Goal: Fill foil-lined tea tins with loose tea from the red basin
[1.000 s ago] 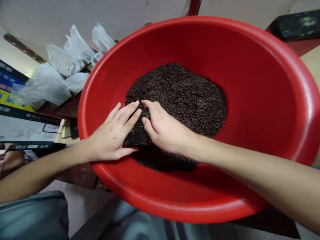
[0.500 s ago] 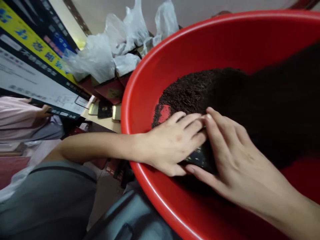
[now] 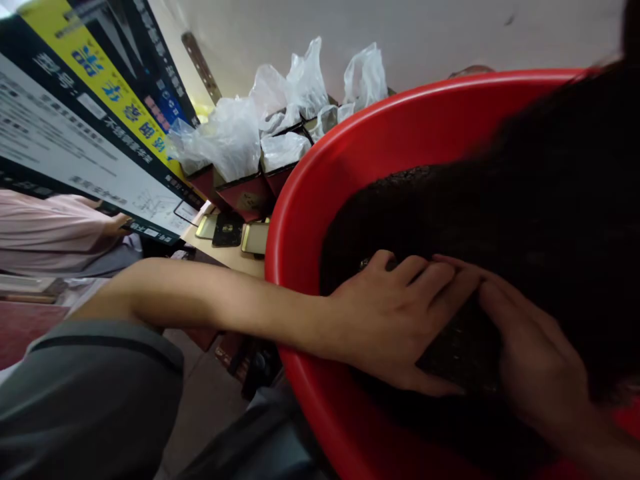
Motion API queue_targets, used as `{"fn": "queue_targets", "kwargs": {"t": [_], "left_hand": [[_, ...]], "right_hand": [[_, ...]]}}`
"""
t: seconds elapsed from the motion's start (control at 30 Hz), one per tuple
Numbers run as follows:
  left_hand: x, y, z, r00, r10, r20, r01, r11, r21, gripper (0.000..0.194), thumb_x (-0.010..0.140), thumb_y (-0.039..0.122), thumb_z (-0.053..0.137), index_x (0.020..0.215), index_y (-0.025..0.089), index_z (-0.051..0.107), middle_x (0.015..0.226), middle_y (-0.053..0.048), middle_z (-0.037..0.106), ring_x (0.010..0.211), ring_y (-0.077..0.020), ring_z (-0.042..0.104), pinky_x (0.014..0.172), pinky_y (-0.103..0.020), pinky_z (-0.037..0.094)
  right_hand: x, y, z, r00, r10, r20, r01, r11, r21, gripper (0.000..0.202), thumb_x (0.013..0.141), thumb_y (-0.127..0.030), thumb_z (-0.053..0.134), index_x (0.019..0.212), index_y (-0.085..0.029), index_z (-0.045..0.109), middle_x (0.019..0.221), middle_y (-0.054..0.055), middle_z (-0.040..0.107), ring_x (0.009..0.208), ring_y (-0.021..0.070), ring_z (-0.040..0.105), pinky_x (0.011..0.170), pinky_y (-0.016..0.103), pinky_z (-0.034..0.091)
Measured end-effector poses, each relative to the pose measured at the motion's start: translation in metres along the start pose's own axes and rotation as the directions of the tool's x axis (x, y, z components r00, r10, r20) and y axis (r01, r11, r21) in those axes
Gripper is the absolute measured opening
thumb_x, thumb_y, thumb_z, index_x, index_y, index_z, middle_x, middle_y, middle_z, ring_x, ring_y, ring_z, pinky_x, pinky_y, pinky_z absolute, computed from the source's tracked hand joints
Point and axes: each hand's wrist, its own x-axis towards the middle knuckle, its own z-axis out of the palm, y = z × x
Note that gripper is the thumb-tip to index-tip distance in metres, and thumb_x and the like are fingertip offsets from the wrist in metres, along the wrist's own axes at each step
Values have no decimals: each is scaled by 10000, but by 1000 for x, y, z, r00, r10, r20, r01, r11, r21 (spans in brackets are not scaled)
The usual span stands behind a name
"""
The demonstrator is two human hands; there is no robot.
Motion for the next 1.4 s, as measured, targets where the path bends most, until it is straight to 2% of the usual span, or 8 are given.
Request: {"fn": "queue_targets", "kwargs": {"t": [0.13, 0.43, 0.63, 0.83, 0.97, 1.07, 1.3, 1.4], "left_hand": [[0, -4, 5, 998, 58, -33, -61, 993, -101, 892, 866, 644, 563, 1505, 38, 416, 1441, -144, 552, 1195, -259, 526, 882, -401, 485], [-1, 1, 8, 998, 32, -47, -36, 996, -85, 977, 887, 769, 445, 1490, 3, 379, 1451, -221, 492, 1192, -321, 490, 952, -453, 388], [-3, 9, 12, 998, 29, -56, -34, 995, -94, 927, 907, 741, 423, 1471, 5, 398, 1461, -240, 474, 1248, -346, 462, 978, -452, 355], [2, -7, 13, 999, 43, 1, -42, 974, -225, 988, 735, 538, 732, 1490, 29, 348, 1409, -223, 518, 1220, -346, 499, 989, -468, 393], [-7, -31, -7, 994, 10, -106, -48, 928, -369, 1055, 642, 501, 807, 1496, 77, 355, 1338, -214, 538, 1207, -359, 519, 1002, -508, 439], [-23, -43, -35, 966, 1, -258, -101, 921, -375, 1092, 677, 495, 799, 1558, 132, 266, 1357, -209, 495, 1243, -359, 510, 1030, -527, 454], [-19, -31, -96, 787, 240, -569, -342, 937, -77, 1126, 646, 394, 781, 1608, 164, 244, 1334, -181, 517, 1217, -360, 549, 1011, -521, 504], [5, -25, -122, 757, 104, -645, -234, 965, -119, 1116, 641, 462, 843, 1581, 161, 323, 1338, -173, 545, 1223, -360, 561, 1038, -522, 501]], "right_hand": [[2, -14, 5, 977, 214, 7, -204, 921, 332, 326, 948, -468, 517, 1187, -437, 737, 1396, 18, 636, 1387, 316, 492, 1136, 461, 429], [14, -10, 14, 981, 188, 36, -179, 832, 525, 420, 864, -497, 499, 1133, -291, 746, 1318, -6, 687, 1335, 273, 543, 1217, 469, 318], [12, -10, 21, 989, 42, -139, 31, 876, 481, 364, 889, -472, 484, 1031, -238, 723, 1209, 29, 714, 1194, 241, 612, 1141, 407, 409], [25, 10, 15, 989, -56, 133, -24, 844, 536, 509, 971, -583, 374, 1295, -259, 597, 1419, 49, 595, 1350, 257, 517, 1197, 489, 335], [24, 14, -11, 788, -494, 368, 416, 867, 274, 1099, 834, -791, 542, 1623, -176, 88, 1662, 200, 205, 1521, 357, 251, 1217, 602, 237], [18, 2, -22, 675, -679, 289, 717, 697, -35, 1327, 744, -688, 743, 1620, -148, -96, 1628, 276, 200, 1498, 439, 245, 1182, 703, 215], [1, -38, -53, 534, -835, -129, 746, 538, -393, 1159, 803, -396, 730, 1630, -148, -44, 1448, 238, 415, 1388, 392, 407, 1178, 669, 284], [-5, -44, -68, 457, -837, -300, 646, 544, -535, 1100, 861, -334, 696, 1631, -241, -83, 1560, 213, 289, 1459, 377, 325, 1204, 680, 222]]}}
